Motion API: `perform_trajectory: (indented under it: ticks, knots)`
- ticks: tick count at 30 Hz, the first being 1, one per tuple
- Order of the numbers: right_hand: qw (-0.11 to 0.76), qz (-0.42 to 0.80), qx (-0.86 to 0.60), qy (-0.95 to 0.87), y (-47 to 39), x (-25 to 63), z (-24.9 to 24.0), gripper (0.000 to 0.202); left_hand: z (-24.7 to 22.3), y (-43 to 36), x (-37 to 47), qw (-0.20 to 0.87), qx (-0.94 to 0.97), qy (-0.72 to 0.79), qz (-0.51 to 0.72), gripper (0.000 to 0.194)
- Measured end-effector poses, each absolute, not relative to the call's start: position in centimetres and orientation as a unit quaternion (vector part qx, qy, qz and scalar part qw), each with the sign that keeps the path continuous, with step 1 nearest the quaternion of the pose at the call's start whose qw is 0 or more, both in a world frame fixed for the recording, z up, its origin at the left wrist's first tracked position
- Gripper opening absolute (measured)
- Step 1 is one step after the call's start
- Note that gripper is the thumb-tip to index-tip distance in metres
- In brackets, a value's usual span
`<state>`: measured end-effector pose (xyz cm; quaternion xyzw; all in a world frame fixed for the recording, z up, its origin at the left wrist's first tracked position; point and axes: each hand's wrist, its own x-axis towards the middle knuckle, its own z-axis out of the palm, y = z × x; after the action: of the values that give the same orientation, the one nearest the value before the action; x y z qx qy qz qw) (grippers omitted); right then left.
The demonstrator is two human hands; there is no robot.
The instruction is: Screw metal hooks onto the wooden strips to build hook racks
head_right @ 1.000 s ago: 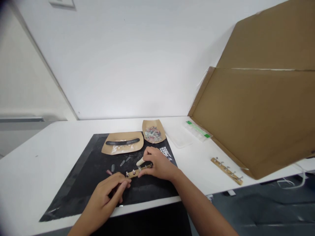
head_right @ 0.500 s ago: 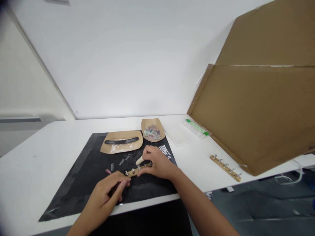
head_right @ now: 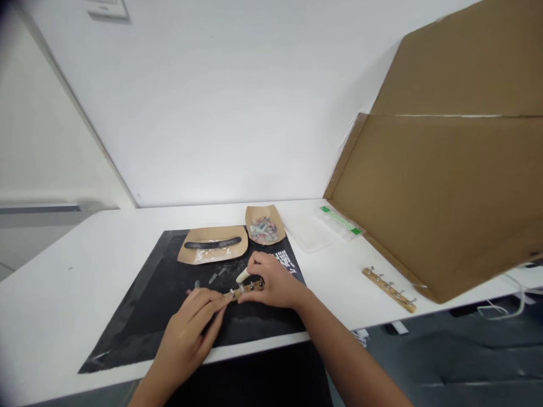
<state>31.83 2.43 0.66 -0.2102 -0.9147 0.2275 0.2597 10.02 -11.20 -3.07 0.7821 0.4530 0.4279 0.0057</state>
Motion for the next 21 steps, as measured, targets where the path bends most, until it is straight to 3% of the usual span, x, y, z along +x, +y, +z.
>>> perform_trajectory:
  ticks: [4,8,17,21]
  knots:
    - [0.258,0.232,-0.201,-0.916,2.4,32.0,0.8,0.048,-3.3,-11.0,10.0,-0.017,0.747,0.470,0.470,0.048]
    - [0.250,0.224,-0.205,-0.920,2.6,32.1,0.5,0.052,-2.9,-11.1,10.1,-0.063,0.731,0.467,0.494,0.033]
    - [0.263,0.228,-0.199,-0.916,2.6,32.6,0.5,0.056,-2.0,-9.3,11.3,-0.091,0.814,0.456,0.347,0.027]
    - [0.299,0.228,-0.207,-0.903,2.6,33.2,0.8,0.042,-2.5,-8.4,11.8,-0.116,0.812,0.469,0.327,0.024]
